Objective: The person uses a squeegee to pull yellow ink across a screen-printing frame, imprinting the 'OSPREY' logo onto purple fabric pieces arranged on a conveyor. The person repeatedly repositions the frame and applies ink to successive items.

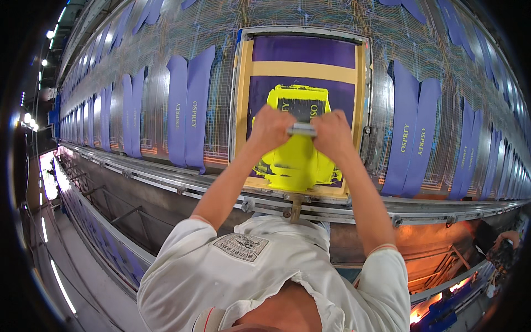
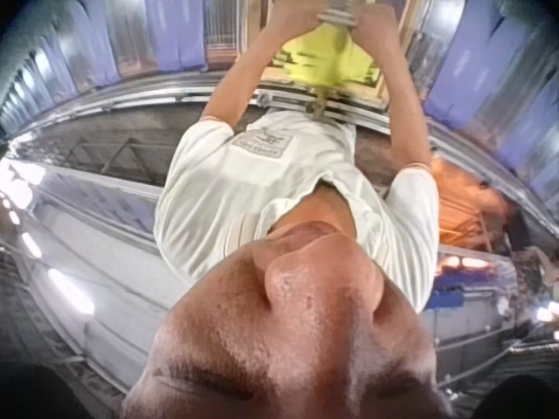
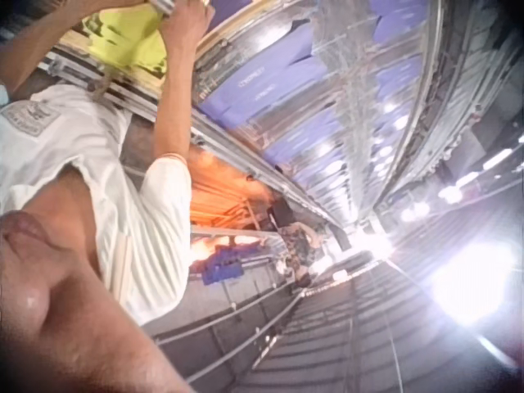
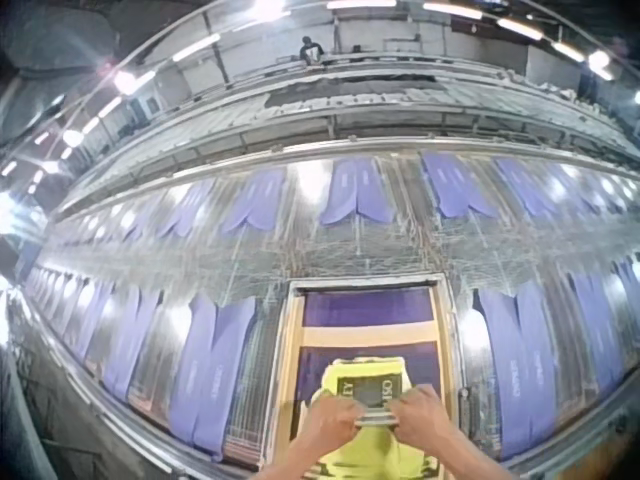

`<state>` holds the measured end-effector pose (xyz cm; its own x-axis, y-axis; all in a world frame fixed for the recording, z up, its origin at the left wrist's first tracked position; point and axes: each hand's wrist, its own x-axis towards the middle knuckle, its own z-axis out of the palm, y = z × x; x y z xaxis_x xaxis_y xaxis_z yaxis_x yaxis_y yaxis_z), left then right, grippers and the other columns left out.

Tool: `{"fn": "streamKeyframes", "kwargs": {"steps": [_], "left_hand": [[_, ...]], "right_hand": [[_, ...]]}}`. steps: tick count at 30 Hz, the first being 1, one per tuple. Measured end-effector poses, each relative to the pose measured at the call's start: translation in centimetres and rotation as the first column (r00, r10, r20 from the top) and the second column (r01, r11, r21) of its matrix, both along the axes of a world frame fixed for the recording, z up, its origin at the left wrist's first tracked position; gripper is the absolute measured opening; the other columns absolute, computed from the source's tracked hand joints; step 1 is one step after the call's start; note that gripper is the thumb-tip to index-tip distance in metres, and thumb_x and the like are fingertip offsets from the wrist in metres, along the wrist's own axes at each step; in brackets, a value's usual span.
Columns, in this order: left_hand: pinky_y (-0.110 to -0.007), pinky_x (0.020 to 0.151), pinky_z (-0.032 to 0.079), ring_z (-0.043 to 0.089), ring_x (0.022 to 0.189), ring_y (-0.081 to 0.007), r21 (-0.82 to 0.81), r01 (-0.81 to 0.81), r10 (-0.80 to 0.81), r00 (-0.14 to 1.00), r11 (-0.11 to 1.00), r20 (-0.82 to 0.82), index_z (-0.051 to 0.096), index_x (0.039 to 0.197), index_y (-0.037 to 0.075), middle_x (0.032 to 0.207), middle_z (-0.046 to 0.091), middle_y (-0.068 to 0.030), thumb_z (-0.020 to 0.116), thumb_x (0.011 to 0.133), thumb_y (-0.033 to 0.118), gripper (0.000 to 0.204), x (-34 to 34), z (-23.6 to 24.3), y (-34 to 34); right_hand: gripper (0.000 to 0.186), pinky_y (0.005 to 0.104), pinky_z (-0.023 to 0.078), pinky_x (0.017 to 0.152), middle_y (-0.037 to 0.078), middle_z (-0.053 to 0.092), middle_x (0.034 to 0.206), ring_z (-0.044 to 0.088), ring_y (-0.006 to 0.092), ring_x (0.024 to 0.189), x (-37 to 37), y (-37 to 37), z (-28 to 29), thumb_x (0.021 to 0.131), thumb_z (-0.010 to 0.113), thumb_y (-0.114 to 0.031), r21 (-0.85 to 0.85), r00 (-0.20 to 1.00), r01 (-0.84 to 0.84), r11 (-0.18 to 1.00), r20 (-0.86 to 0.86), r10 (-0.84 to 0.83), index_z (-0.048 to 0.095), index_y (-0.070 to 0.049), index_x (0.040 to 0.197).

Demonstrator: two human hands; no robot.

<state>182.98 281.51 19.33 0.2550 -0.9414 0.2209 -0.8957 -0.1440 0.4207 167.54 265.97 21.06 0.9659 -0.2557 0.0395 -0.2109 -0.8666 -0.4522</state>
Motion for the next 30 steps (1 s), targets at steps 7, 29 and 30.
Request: {"fn": "streamKeyframes", "kwargs": {"steps": [7, 29, 30], "left_hand": [[-0.041, 0.069, 0.043, 0.065, 0.069, -0.0269, 0.022, 0.001, 0.000, 1.000, 1.000, -0.029, 0.064, 0.072, 0.017, 0.069, 0.065, -0.0031, 0.072, 0.071, 0.012, 0.010, -3.9, 1.3, 4.6], [-0.040, 0.072, 0.044, 0.065, 0.074, -0.0239, 0.082, -0.004, 0.008, 0.999, 0.997, -0.052, 0.067, 0.079, 0.016, 0.078, 0.067, -0.0009, 0.077, 0.063, 0.010, 0.019, -4.5, 1.1, 5.7], [-0.040, 0.074, 0.044, 0.065, 0.076, -0.0232, 0.025, -0.020, 0.021, 1.000, 0.999, -0.014, 0.068, 0.082, 0.015, 0.081, 0.067, -0.0005, 0.077, 0.062, 0.009, 0.022, -5.1, 1.2, 6.3]], "right_hand": [[0.015, 0.0444, 0.046, 0.091, 0.009, 0.066, 0.080, 0.065, 0.0296, 0.084, -4.1, 4.1, 1.3, 0.070, 0.074, -0.010, -0.030, 0.999, -0.041, 0.999, -0.026, 0.040, 0.067, -0.012, 0.084], [0.024, 0.0441, 0.047, 0.094, 0.014, 0.071, 0.095, 0.065, 0.0352, 0.100, -3.8, 5.4, 2.4, 0.079, 0.078, -0.022, 0.048, 0.971, -0.027, 0.998, -0.237, 0.038, 0.070, -0.009, 0.098], [0.029, 0.0442, 0.047, 0.096, 0.014, 0.071, 0.100, 0.064, 0.0354, 0.104, -4.8, 5.5, 2.7, 0.080, 0.078, -0.024, 0.142, 0.990, 0.011, 0.990, -0.139, 0.009, 0.070, -0.009, 0.103]]}}
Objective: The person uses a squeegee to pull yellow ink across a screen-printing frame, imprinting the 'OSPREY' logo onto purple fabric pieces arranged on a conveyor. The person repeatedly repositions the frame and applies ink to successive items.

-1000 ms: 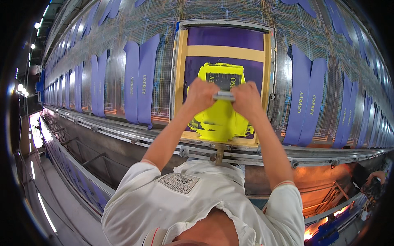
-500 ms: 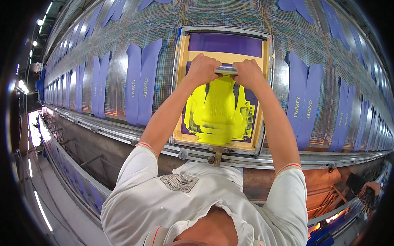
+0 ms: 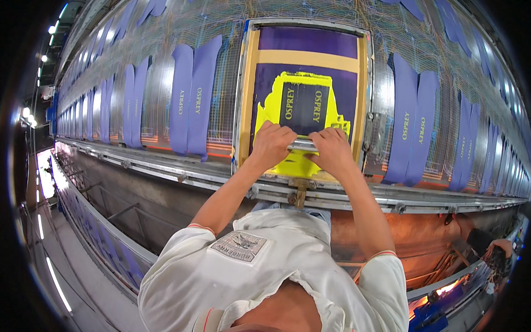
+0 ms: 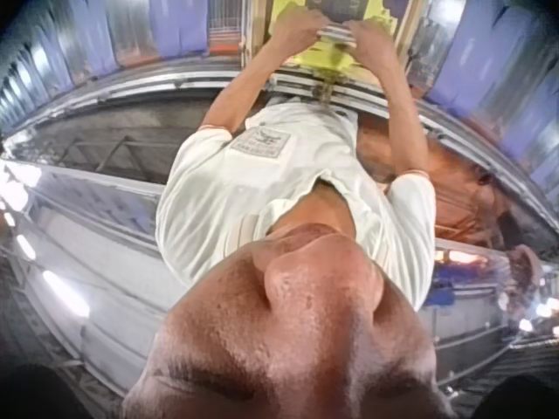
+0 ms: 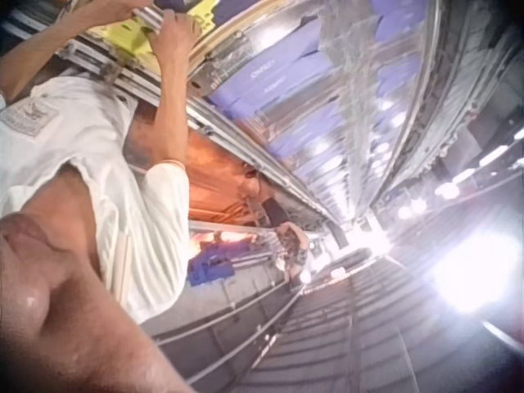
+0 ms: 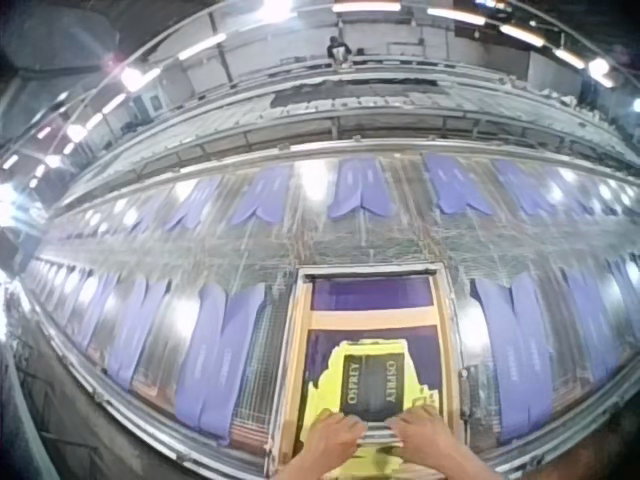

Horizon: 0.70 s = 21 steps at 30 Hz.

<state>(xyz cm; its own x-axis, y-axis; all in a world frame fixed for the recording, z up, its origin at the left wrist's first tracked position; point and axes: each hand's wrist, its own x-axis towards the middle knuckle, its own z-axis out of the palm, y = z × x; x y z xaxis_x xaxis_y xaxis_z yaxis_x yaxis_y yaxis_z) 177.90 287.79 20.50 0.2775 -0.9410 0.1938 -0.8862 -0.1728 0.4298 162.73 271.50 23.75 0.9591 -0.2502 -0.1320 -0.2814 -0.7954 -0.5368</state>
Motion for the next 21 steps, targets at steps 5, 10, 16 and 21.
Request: {"fn": "streamKeyframes", "kwargs": {"steps": [5, 10, 16, 21], "left_hand": [[-0.038, 0.081, 0.043, 0.064, 0.088, -0.0211, 0.011, 0.002, -0.003, 0.999, 1.000, 0.048, 0.070, 0.094, 0.014, 0.090, 0.067, 0.0000, 0.076, 0.061, 0.007, 0.034, -0.6, 0.4, 0.6], [-0.038, 0.085, 0.043, 0.063, 0.094, -0.0204, 0.059, -0.020, 0.017, 0.998, 0.998, 0.055, 0.071, 0.094, 0.015, 0.094, 0.068, 0.0011, 0.076, 0.061, 0.008, 0.034, -0.4, 0.5, 0.8], [-0.039, 0.084, 0.044, 0.064, 0.093, -0.0206, -0.072, -0.047, 0.046, 0.999, 0.996, -0.011, 0.071, 0.092, 0.017, 0.093, 0.069, 0.0007, 0.078, 0.063, 0.010, 0.031, 1.8, 2.3, 2.3], [-0.040, 0.083, 0.046, 0.067, 0.092, -0.0239, -0.077, -0.156, 0.153, 0.987, 0.985, -0.040, 0.073, 0.092, 0.015, 0.093, 0.072, 0.0006, 0.080, 0.065, 0.010, 0.028, 9.9, 4.1, 10.1]], "right_hand": [[0.046, 0.0463, 0.047, 0.099, 0.014, 0.067, 0.122, 0.060, 0.0364, 0.118, -3.2, -7.2, -2.7, 0.088, 0.076, -0.038, -0.207, 0.774, 0.589, 0.781, 0.422, -0.472, 0.067, -0.008, 0.121], [0.035, 0.0438, 0.048, 0.075, 0.015, 0.068, 0.085, 0.064, 0.0320, 0.082, -4.8, -13.1, -7.1, 0.096, 0.068, -0.036, 0.003, 0.630, 0.769, 0.639, 0.167, -0.759, 0.068, -0.001, 0.098], [0.034, 0.0377, 0.045, 0.069, 0.010, 0.060, 0.075, 0.054, 0.0218, 0.071, -2.7, -11.6, -0.7, 0.098, 0.066, -0.033, 0.131, 0.615, 0.764, 0.631, 0.148, -0.775, 0.064, 0.000, 0.090], [0.032, 0.0372, 0.046, 0.069, 0.010, 0.062, 0.074, 0.057, 0.0202, 0.070, 6.7, -1.8, -1.9, 0.098, 0.067, -0.032, 0.262, 0.597, 0.727, 0.635, 0.216, -0.773, 0.065, -0.002, 0.090]]}}
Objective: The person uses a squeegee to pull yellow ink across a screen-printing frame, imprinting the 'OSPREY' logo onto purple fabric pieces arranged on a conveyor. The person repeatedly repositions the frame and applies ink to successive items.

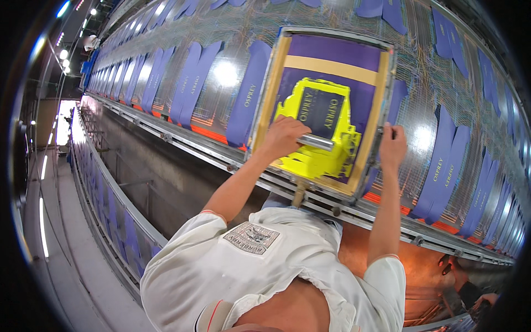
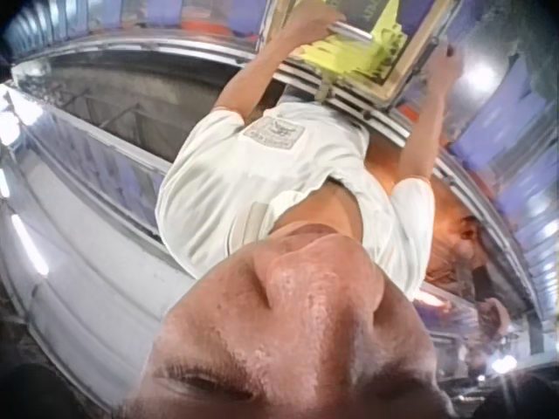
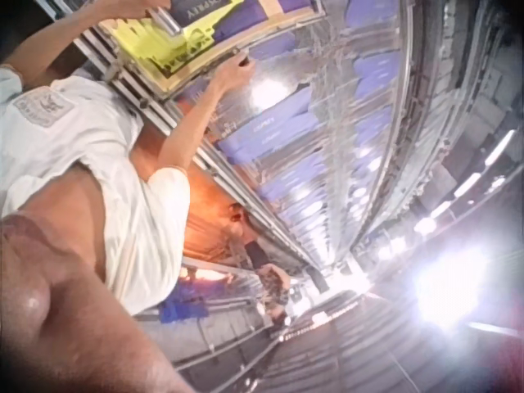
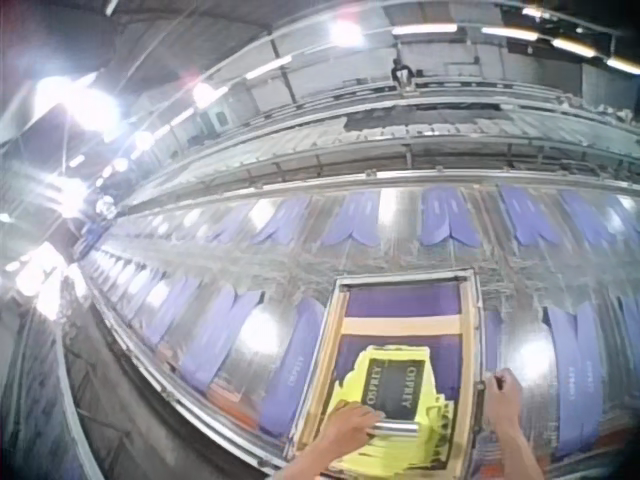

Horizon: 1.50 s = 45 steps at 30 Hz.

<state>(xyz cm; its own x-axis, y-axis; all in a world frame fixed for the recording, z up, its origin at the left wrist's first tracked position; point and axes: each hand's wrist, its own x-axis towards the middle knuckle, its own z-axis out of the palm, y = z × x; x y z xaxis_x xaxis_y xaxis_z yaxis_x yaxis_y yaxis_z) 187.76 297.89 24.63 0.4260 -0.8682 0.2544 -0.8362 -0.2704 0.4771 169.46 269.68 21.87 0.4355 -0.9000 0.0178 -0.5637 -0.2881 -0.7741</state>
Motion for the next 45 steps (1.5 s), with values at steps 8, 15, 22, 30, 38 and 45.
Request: {"fn": "streamKeyframes", "kwargs": {"steps": [8, 15, 22, 30, 38, 45], "left_hand": [[-0.040, 0.079, 0.047, 0.068, 0.082, -0.0253, 0.083, 0.049, -0.055, 0.996, 0.995, 0.073, 0.072, 0.081, 0.013, 0.083, 0.072, -0.0028, 0.079, 0.067, 0.011, 0.015, 13.4, -0.4, 12.8], [-0.040, 0.074, 0.046, 0.067, 0.075, -0.0248, 0.162, 0.130, -0.140, 0.989, 0.978, 0.053, 0.069, 0.077, 0.013, 0.074, 0.069, -0.0033, 0.082, 0.064, 0.014, 0.018, 12.7, -1.3, 17.7], [-0.042, 0.069, 0.045, 0.067, 0.072, -0.0259, 0.192, 0.174, -0.186, 0.982, 0.966, 0.046, 0.068, 0.075, 0.014, 0.073, 0.068, -0.0049, 0.082, 0.068, 0.020, 0.017, 16.6, -2.6, 14.6], [-0.044, 0.071, 0.045, 0.066, 0.068, -0.0278, 0.056, 0.182, -0.187, 0.976, 0.982, 0.114, 0.066, 0.071, 0.014, 0.067, 0.066, -0.0046, 0.081, 0.070, 0.023, 0.017, 27.4, -3.0, 3.3], [-0.042, 0.066, 0.045, 0.065, 0.068, -0.0284, 0.021, 0.168, -0.169, 0.977, 0.986, 0.130, 0.066, 0.071, 0.014, 0.069, 0.067, -0.0046, 0.076, 0.067, 0.011, 0.011, 26.3, -5.0, 4.0], [-0.041, 0.065, 0.042, 0.065, 0.067, -0.0251, 0.038, 0.150, -0.150, 0.989, 0.988, -0.003, 0.065, 0.073, 0.016, 0.070, 0.065, -0.0035, 0.072, 0.066, 0.006, 0.014, 16.6, -4.0, 14.5]], "right_hand": [[0.031, 0.0364, 0.046, 0.066, 0.010, 0.060, 0.070, 0.056, 0.0183, 0.066, 12.5, 13.3, -4.6, 0.095, 0.068, -0.029, 0.043, 0.986, 0.021, 0.999, 0.166, -0.027, 0.062, 0.000, 0.084], [0.029, 0.0364, 0.046, 0.063, 0.010, 0.059, 0.067, 0.054, 0.0218, 0.061, 14.5, 15.2, -5.6, 0.094, 0.069, -0.028, 0.012, 0.988, 0.069, 0.998, 0.135, -0.070, 0.063, -0.001, 0.085], [0.026, 0.0427, 0.050, 0.071, 0.015, 0.069, 0.082, 0.067, 0.0338, 0.078, 14.9, 14.4, -4.5, 0.093, 0.069, -0.031, -0.098, 0.976, -0.015, 0.995, -0.219, -0.007, 0.069, -0.005, 0.092], [0.033, 0.0446, 0.049, 0.090, 0.014, 0.070, 0.089, 0.066, 0.0334, 0.093, 26.8, 12.8, 2.3, 0.087, 0.074, -0.036, -0.057, 0.765, -0.644, 0.763, -0.056, 0.642, 0.072, -0.007, 0.101], [0.016, 0.0454, 0.046, 0.094, 0.014, 0.068, 0.083, 0.065, 0.0332, 0.090, 29.6, 17.1, 0.1, 0.075, 0.072, -0.018, -0.094, 0.546, -0.807, 0.583, -0.495, 0.677, 0.068, -0.008, 0.088], [0.009, 0.0459, 0.046, 0.088, 0.011, 0.066, 0.077, 0.067, 0.0300, 0.086, 20.2, 26.7, 0.4, 0.075, 0.071, -0.015, -0.209, 0.607, -0.794, 0.571, -0.328, 0.724, 0.068, -0.011, 0.082]]}}
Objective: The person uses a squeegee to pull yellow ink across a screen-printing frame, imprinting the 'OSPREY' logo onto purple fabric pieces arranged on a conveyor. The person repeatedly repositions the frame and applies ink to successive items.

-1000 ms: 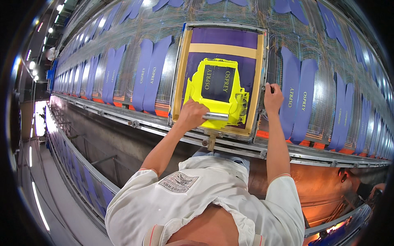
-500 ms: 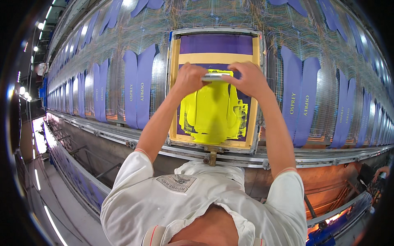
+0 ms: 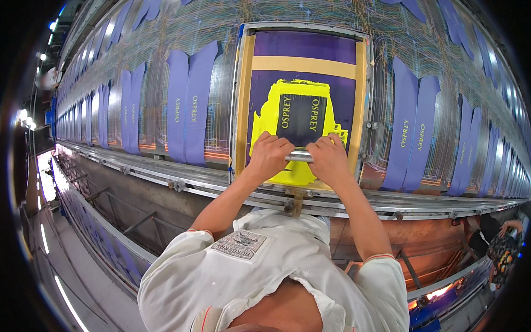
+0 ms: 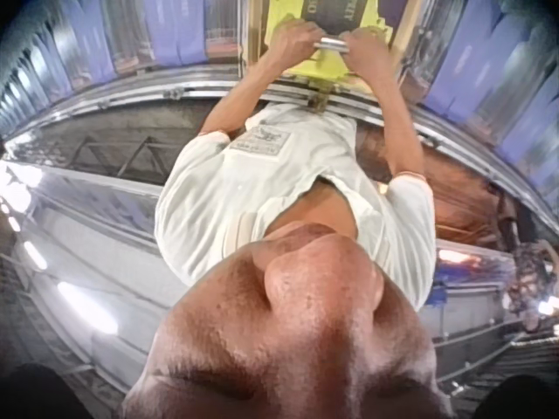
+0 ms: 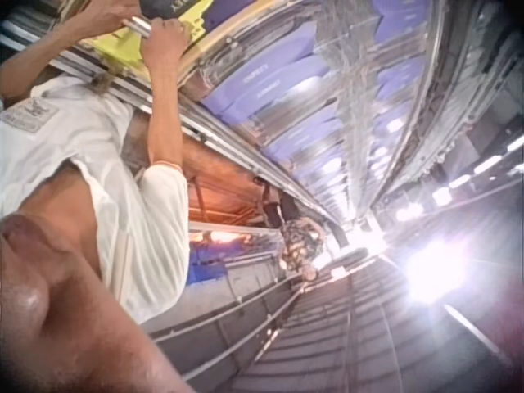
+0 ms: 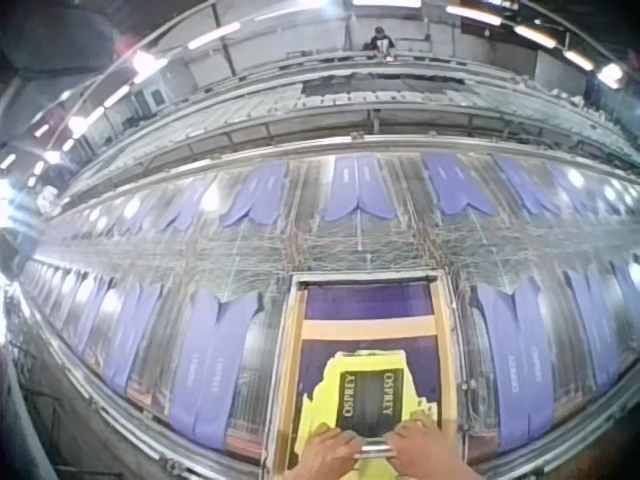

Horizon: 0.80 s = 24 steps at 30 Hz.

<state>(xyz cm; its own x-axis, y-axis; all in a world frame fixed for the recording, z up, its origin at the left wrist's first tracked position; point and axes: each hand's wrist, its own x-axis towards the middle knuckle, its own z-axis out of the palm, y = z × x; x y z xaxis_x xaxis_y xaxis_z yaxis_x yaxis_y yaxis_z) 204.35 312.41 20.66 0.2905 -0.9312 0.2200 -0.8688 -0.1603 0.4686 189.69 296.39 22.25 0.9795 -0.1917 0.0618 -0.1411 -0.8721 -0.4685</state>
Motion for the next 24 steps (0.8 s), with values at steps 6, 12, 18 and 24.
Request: {"fn": "streamKeyframes", "kwargs": {"steps": [6, 12, 18, 24], "left_hand": [[-0.042, 0.069, 0.042, 0.065, 0.069, -0.0270, -0.007, 0.029, -0.028, 0.991, 1.000, 0.127, 0.063, 0.070, 0.015, 0.070, 0.066, -0.0039, 0.074, 0.070, 0.011, 0.012, 7.4, 0.3, -7.2], [-0.043, 0.074, 0.046, 0.065, 0.070, -0.0292, 0.088, 0.040, -0.049, 0.993, 0.995, 0.104, 0.067, 0.072, 0.014, 0.072, 0.069, -0.0044, 0.081, 0.069, 0.020, 0.016, 13.3, 0.5, -13.8], [-0.042, 0.073, 0.047, 0.065, 0.070, -0.0293, 0.071, 0.021, -0.027, 0.997, 0.997, 0.079, 0.068, 0.074, 0.015, 0.072, 0.069, -0.0046, 0.081, 0.068, 0.019, 0.015, 12.4, -0.9, -13.2], [-0.040, 0.069, 0.045, 0.062, 0.067, -0.0278, 0.042, 0.012, -0.016, 0.996, 0.999, 0.084, 0.064, 0.072, 0.013, 0.068, 0.061, -0.0053, 0.069, 0.070, 0.007, 0.009, 4.1, -0.4, -4.1]], "right_hand": [[0.012, 0.0453, 0.046, 0.085, 0.011, 0.068, 0.080, 0.064, 0.0332, 0.085, 6.9, -7.2, 1.0, 0.075, 0.074, -0.017, -0.127, 0.978, -0.031, 0.991, -0.207, 0.004, 0.070, -0.012, 0.085], [0.017, 0.0454, 0.046, 0.092, 0.013, 0.071, 0.086, 0.065, 0.0334, 0.090, 13.0, -13.3, 0.7, 0.078, 0.073, -0.022, -0.056, 0.975, 0.007, 0.998, -0.220, -0.020, 0.070, -0.010, 0.090], [0.018, 0.0457, 0.046, 0.093, 0.013, 0.070, 0.087, 0.065, 0.0334, 0.092, 12.0, -12.6, -0.6, 0.078, 0.074, -0.021, -0.022, 0.973, 0.032, 0.999, -0.229, -0.036, 0.069, -0.009, 0.090], [0.025, 0.0472, 0.048, 0.090, 0.013, 0.070, 0.090, 0.065, 0.0331, 0.094, 5.1, -4.0, 0.4, 0.074, 0.078, -0.022, -0.032, 0.915, -0.059, 0.998, -0.402, 0.041, 0.069, -0.008, 0.092]]}}
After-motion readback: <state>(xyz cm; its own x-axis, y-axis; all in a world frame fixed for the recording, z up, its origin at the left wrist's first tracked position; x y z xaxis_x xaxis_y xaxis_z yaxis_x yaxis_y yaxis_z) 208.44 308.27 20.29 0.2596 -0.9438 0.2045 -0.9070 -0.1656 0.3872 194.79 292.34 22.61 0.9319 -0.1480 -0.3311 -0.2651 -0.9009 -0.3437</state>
